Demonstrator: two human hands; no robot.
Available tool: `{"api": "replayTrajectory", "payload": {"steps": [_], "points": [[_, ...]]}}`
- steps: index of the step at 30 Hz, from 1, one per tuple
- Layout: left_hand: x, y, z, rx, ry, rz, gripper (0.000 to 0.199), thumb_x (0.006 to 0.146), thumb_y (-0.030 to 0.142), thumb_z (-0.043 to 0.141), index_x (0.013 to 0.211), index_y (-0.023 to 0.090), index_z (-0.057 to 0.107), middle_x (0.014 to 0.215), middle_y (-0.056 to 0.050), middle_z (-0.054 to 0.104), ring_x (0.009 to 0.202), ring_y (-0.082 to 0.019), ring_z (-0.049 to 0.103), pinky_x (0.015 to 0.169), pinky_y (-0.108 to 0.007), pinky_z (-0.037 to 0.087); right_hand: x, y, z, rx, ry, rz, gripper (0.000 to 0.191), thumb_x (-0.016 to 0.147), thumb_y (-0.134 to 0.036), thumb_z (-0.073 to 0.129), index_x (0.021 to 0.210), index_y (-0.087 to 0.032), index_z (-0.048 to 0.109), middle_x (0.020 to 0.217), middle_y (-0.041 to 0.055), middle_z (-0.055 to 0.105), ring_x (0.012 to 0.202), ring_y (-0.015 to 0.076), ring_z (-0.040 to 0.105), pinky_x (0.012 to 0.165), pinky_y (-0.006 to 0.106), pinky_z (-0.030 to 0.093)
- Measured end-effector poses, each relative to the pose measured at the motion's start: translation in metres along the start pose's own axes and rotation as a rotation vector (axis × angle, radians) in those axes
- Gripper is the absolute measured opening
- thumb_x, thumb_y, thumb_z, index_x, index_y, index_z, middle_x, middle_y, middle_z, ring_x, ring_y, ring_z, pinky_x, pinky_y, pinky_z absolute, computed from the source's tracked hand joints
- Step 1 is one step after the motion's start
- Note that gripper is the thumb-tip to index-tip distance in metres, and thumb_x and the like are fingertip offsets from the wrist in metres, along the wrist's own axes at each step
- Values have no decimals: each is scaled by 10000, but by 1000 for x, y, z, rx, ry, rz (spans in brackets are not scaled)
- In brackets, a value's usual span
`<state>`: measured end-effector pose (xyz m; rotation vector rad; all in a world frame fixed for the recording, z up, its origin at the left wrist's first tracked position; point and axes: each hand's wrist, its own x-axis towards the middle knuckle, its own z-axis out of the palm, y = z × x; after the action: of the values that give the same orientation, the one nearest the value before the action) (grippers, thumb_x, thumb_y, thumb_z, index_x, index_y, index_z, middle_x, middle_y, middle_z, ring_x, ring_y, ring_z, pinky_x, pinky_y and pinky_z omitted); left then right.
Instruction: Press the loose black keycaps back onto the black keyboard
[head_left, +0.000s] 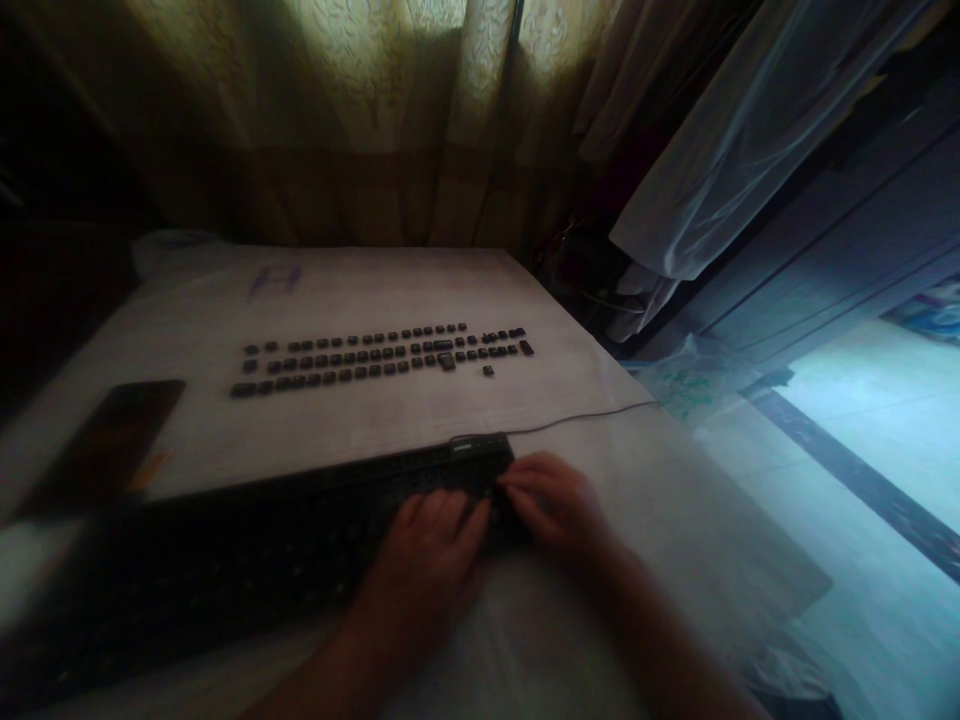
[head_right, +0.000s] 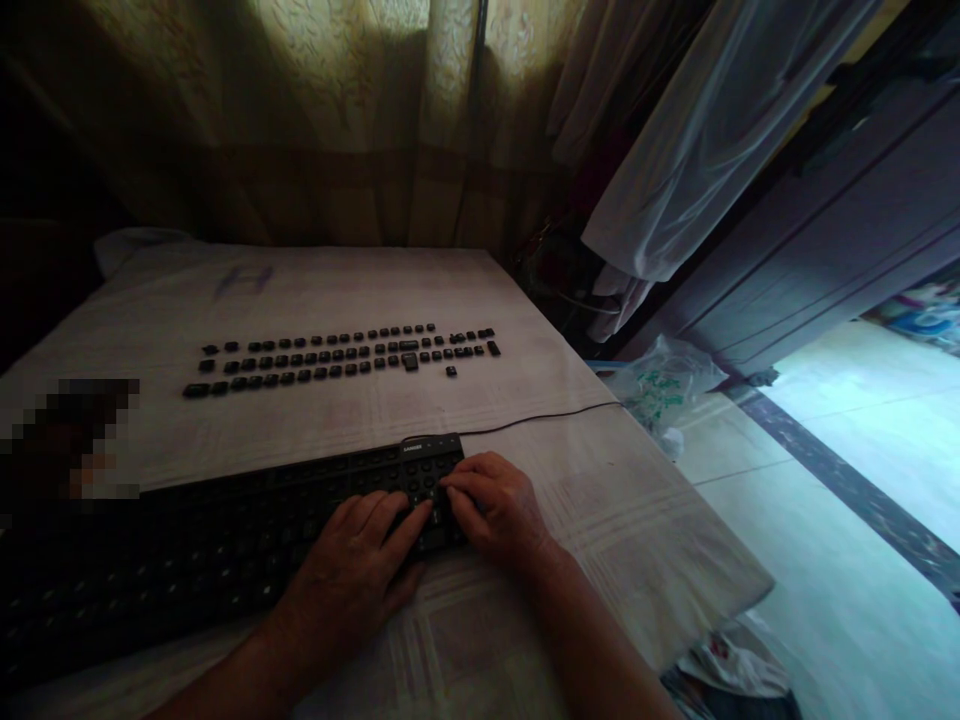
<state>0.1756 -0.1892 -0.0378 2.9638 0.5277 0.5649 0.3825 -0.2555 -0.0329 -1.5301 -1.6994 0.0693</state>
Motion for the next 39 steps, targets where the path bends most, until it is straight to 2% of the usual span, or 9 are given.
{"api": "replayTrajectory", "payload": {"steps": [5, 15, 19, 23, 26, 32, 39], "points": [[1, 0, -1, 13, -6, -2, 489, 878, 188, 590, 1360, 155, 508, 1168, -119, 615, 1046, -290, 576, 925, -471, 473, 0, 1, 1, 18, 13, 11, 189, 873, -147, 572, 894, -180, 756, 841, 90, 712, 759, 189, 695, 695, 301, 600], [2, 1, -1, -26, -7, -23, 448, 860, 186, 621, 1302, 159, 555, 1160, -118, 620, 1048, -301, 581, 932, -484, 477, 1, 2, 2, 13, -6, 47, 187, 879, -160, 569, 894, -195, 753, 852, 84, 721, 772, 192, 702, 713, 314, 608], [-2, 0, 0, -11, 21, -13, 436, 901, 184, 545, 1336, 154, 521, 1170, -124, 636, 1059, -292, 596, 943, -471, 472, 1, 3, 0, 19, 7, 57, 196, 878, -155, 569, 908, -211, 754, 858, 76, 721, 773, 193, 699, 705, 319, 608], [-6, -1, 1, -1, 98, 15, 389, 911, 152, 489, 1296, 118, 523, 1183, -150, 657, 1079, -297, 608, 956, -470, 469, 1, 4, -3, 42, 44, 59, 191, 871, -148, 573, 899, -215, 750, 851, 69, 714, 768, 193, 693, 697, 325, 605], [-6, -1, -1, -17, 87, 7, 364, 889, 132, 508, 1251, 122, 549, 1166, -145, 668, 1067, -296, 619, 951, -466, 479, 2, 3, -4, 66, 48, 27, 182, 858, -137, 584, 885, -212, 747, 855, 71, 710, 779, 194, 684, 701, 331, 599], [-6, 0, -2, 9, 89, 22, 378, 886, 106, 482, 1259, 101, 546, 1155, -148, 671, 1053, -294, 627, 932, -455, 496, 5, 0, -5, 39, -53, -63, 208, 834, -138, 584, 911, -232, 753, 947, 83, 702, 880, 227, 650, 763, 394, 576], [-9, -3, 0, -7, 85, 19, 376, 905, 119, 462, 1270, 101, 551, 1173, -151, 665, 1058, -296, 627, 932, -469, 503, 4, 3, 0, 25, -97, -59, 219, 835, -142, 588, 948, -222, 758, 971, 92, 700, 891, 236, 641, 785, 421, 564]]}}
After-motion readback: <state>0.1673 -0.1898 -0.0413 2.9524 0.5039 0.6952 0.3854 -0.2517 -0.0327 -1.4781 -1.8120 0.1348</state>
